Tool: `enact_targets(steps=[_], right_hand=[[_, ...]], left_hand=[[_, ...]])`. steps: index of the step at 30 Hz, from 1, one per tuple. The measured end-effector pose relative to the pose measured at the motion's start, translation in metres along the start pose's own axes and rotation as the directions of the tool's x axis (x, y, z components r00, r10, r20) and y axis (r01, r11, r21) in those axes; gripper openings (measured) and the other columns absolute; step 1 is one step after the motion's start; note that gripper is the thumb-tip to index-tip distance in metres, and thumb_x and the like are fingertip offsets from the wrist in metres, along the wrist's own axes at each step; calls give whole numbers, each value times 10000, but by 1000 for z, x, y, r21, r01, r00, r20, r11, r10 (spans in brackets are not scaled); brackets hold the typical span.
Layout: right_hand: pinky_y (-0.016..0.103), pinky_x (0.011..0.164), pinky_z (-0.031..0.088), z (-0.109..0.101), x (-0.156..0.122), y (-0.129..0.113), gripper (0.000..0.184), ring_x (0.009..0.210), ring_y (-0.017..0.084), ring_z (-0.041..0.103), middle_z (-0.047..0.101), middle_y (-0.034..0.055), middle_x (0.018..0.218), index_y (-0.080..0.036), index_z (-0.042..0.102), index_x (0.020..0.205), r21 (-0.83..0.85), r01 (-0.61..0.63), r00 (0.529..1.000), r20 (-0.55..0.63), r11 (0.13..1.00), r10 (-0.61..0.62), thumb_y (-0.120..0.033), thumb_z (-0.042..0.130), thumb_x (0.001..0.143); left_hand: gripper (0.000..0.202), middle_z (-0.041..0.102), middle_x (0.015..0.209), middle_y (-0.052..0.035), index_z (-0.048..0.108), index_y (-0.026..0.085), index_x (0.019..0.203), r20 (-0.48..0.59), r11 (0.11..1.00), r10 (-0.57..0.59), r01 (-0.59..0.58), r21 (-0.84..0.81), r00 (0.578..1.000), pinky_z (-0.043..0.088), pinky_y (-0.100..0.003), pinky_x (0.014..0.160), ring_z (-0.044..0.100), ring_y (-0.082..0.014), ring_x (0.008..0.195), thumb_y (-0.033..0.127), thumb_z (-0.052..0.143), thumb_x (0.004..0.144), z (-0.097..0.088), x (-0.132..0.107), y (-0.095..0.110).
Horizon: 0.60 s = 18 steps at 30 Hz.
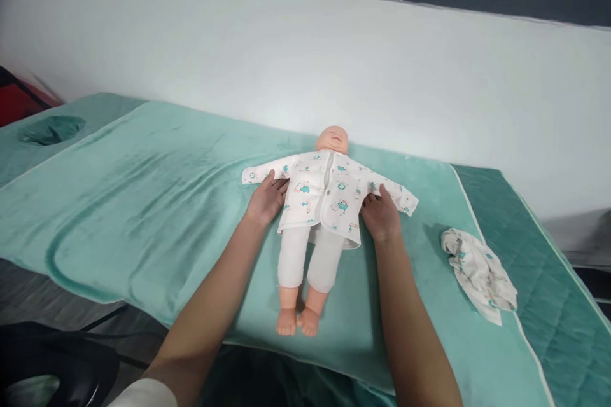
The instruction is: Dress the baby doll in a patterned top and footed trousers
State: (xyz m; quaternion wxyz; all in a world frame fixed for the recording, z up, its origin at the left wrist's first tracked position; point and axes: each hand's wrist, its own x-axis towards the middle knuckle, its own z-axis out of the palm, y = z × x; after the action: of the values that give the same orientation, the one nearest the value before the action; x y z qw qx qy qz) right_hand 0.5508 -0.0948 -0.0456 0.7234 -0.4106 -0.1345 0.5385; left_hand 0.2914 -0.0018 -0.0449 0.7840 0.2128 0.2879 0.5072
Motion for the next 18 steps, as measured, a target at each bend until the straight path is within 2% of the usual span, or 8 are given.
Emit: enact_targets(steps=[3,8,12,18], right_hand=[[441,1036,556,-7,3,-12,205,1056,171,685,699,42,1058,-213,619,1037,75,17,1000,-14,997,-16,-354,481,980],[433,1033,556,-22,6,-23,155,1157,177,656,692,55,1125,-211,606,993,135,86,995,-65,987,-78,-284,470,978],[386,1004,569,-32,13,-29,230,1149,160,659,705,58,1130,-195,619,1015,169,117,988,-121,979,-98,-283,407,1013],[366,957,584,-47,28,-36,364,1091,147,679,709,59,1149,-192,636,1030,123,206,958,-228,971,-174,-291,286,1057]], left_hand=[[304,673,1250,-181,652,126,1089,-93,997,37,-43,-59,995,565,-358,1025,649,-255,1207,384,603,935,-4,9,6],[190,708,1167,-153,617,138,1062,-234,969,167,-203,-138,958,571,-390,1020,685,-222,1137,295,584,960,-16,29,18],[152,732,1098,-127,627,144,1016,-328,953,238,-285,-103,914,576,-416,1006,690,-211,1117,265,542,982,-27,41,27],[221,732,1079,-138,653,126,952,-319,938,331,-348,4,888,568,-450,1002,703,-230,1075,271,492,998,-35,48,33]])
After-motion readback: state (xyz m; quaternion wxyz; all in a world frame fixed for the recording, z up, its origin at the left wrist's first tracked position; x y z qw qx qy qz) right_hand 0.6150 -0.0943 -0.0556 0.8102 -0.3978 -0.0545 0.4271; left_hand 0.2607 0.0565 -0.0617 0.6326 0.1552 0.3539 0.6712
